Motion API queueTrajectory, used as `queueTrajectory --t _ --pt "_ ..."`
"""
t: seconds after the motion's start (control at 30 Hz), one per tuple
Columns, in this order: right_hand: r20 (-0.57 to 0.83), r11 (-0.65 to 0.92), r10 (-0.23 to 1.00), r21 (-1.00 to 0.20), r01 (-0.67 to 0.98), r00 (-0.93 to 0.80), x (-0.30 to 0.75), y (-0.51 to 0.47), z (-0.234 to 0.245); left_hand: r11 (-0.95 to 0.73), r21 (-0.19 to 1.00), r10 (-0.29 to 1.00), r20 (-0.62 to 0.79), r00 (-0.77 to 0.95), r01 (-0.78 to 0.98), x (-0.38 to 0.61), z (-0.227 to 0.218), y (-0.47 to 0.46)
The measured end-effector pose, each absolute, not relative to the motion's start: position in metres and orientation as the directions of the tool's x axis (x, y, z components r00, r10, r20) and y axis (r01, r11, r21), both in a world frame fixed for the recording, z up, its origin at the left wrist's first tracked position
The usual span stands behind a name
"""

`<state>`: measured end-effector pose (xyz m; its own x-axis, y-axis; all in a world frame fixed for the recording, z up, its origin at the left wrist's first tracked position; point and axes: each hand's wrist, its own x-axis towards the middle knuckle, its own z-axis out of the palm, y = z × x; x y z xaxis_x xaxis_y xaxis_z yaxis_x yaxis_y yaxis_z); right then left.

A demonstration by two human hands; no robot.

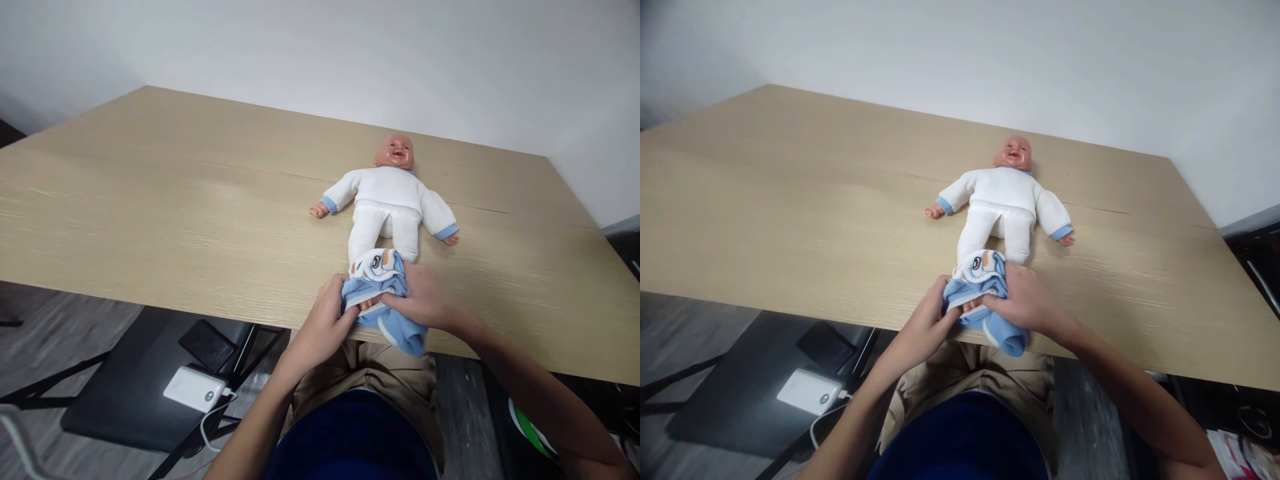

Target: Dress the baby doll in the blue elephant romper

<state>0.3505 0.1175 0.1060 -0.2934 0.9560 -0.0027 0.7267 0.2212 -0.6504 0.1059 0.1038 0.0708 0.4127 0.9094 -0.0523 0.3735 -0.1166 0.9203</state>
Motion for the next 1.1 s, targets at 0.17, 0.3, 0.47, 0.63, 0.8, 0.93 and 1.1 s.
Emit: queueTrajectory --t 0.17,0.3,0.47,0.63,0.8,0.93,1.1 --pt "-0.007 0.168 0.960 -0.782 0.600 -0.279 0.360 0.124 0.109 -0.137 0.969 0.928 0.053 0.368 0.206 0.105 0.069 0.107" --pt "-0.001 0.166 0.960 -0.805 0.569 -0.281 0.364 0.132 0.113 -0.169 0.960 0.935 0.083 0.346 0.225 0.106 0.066 0.112" --pt "0.009 0.188 0.951 -0.808 0.558 -0.308 0.369 0.144 0.119 -0.114 0.953 0.968 0.043 0.248 0.280 0.109 0.062 0.118" --pt "0.025 0.239 0.895 -0.869 0.432 -0.445 0.377 0.166 0.122 -0.147 0.957 0.968 0.088 0.234 0.251 0.108 0.069 0.138" --pt "-0.015 0.097 0.889 -0.971 0.219 -0.457 0.396 0.179 0.103 -0.200 0.945 0.951 0.124 0.282 0.260 0.101 0.085 0.160" --pt "-0.030 -0.011 0.917 -0.999 0.048 -0.399 0.406 0.180 0.081 -0.251 0.912 0.909 0.107 0.403 0.325 0.094 0.098 0.169" --pt "-0.073 -0.105 0.932 -0.992 -0.071 -0.355 0.404 0.178 0.066 -0.299 0.895 0.853 0.095 0.513 0.331 0.088 0.104 0.177"
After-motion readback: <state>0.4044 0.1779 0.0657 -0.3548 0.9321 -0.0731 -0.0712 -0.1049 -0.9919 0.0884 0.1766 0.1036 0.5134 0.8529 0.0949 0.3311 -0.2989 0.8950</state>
